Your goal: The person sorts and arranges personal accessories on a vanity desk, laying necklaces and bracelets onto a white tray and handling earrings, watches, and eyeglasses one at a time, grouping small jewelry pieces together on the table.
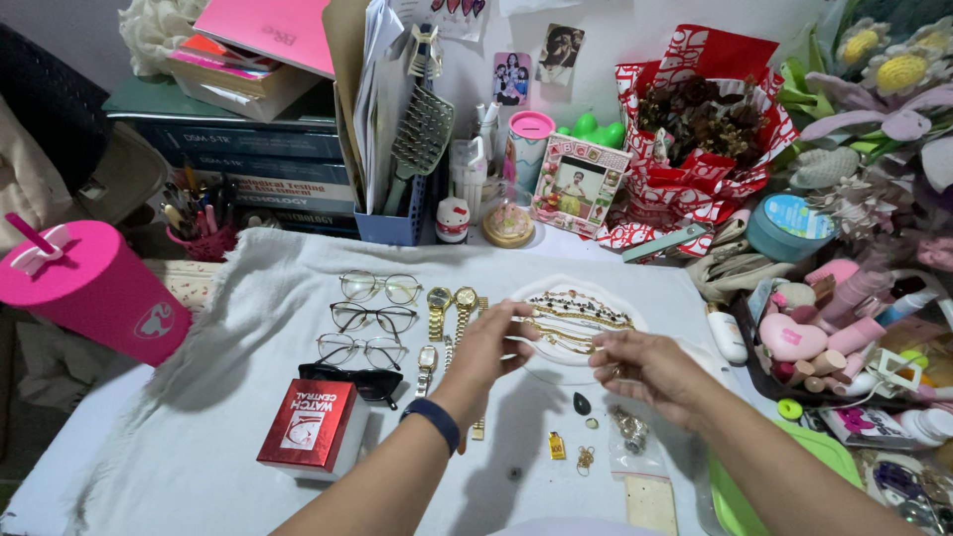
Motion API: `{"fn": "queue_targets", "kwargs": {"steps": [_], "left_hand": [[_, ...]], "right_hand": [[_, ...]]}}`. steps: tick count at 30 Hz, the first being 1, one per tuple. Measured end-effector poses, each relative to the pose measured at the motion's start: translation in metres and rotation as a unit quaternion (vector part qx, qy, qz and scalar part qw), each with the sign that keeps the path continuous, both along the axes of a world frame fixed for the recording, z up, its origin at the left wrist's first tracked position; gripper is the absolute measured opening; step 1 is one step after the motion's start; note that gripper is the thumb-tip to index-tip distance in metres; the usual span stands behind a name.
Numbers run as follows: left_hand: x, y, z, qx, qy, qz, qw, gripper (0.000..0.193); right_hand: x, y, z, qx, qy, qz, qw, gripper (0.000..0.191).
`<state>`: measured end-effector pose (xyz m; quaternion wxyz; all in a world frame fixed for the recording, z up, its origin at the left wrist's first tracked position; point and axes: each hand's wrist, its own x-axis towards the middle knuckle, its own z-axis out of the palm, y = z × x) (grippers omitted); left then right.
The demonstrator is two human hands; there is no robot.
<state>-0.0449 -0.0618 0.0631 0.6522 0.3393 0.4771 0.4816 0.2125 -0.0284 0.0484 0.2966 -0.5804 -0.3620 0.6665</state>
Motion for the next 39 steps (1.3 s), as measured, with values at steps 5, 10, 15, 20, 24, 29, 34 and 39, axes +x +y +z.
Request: {"fn": "queue_targets", "kwargs": {"steps": [5,10,15,20,24,29,34,39], "left_hand": [[0.021,0.000,0.011,0.071,0.027,-0.109,0.991,0.058],[0.034,0.002,0.017,0.116,0.017,-0.156,0.981,0.061],[0.034,0.001,0.025,0.100,0.036,-0.141,0.984,0.066],[0.032,-0.005,0.032,0.064,0.056,-0.136,0.987,0.070],[0.032,-0.010,0.030,0.058,0.064,-0.140,0.986,0.071],[0.036,-0.009,0.021,0.062,0.037,-0.160,0.984,0.067],[0.039,-0.008,0.014,0.052,0.013,-0.173,0.983,0.058],[0.036,-0.002,-0.001,0.067,0.049,-0.133,0.988,0.044]], "right_hand": [[-0.006,-0.006,-0.008,0.034,-0.143,0.094,0.985,0.040],[-0.012,0.000,0.004,0.158,-0.164,0.125,0.966,0.048],[-0.018,0.012,0.022,0.148,-0.208,0.071,0.964,0.031],[-0.026,0.006,0.028,0.106,-0.143,0.051,0.983,0.028],[-0.037,0.001,0.032,0.113,-0.149,0.051,0.981,0.025],[-0.050,-0.001,0.031,0.065,-0.121,0.105,0.985,0.023],[-0.055,0.001,0.027,0.083,-0.101,0.116,0.985,0.020],[-0.052,0.007,0.025,0.123,-0.089,0.075,0.986,0.017]]}}
